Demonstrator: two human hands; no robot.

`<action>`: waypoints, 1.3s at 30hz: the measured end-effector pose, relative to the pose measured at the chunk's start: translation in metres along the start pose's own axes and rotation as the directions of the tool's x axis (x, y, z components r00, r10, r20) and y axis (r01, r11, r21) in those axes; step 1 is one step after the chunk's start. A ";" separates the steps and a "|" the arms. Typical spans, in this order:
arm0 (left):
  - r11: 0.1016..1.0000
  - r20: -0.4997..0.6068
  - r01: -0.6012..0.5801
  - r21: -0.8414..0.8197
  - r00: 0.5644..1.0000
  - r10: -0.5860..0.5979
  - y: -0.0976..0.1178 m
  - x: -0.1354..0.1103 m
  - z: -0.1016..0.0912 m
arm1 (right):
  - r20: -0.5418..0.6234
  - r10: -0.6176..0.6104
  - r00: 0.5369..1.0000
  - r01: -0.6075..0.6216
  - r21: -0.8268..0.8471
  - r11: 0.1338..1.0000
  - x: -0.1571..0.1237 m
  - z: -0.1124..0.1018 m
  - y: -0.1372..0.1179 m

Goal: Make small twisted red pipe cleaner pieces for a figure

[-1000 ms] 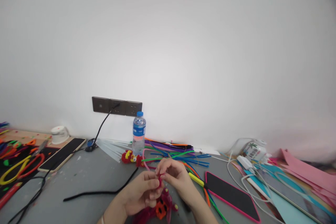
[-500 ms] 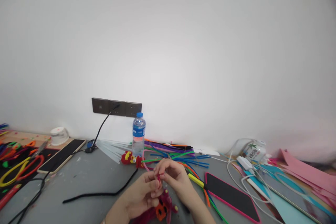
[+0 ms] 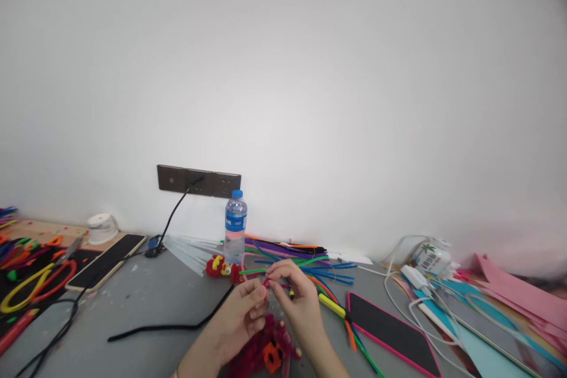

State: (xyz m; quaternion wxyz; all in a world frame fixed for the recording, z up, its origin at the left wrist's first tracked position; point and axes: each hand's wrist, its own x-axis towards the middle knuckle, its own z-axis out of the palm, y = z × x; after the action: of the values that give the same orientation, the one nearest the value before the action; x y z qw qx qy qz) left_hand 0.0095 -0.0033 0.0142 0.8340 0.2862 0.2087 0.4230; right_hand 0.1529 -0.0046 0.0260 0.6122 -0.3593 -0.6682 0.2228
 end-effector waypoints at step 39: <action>0.944 0.008 -0.073 0.321 0.997 0.074 0.013 -0.007 0.009 | 0.132 0.143 0.981 -0.152 0.058 0.987 -0.005 0.001 -0.009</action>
State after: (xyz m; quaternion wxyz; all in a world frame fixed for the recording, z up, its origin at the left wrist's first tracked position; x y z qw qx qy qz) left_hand 0.0032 -0.0051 0.0305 0.7597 0.4246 0.2657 0.4148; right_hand 0.1503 -0.0138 0.0290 0.5618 -0.3720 -0.6696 0.3125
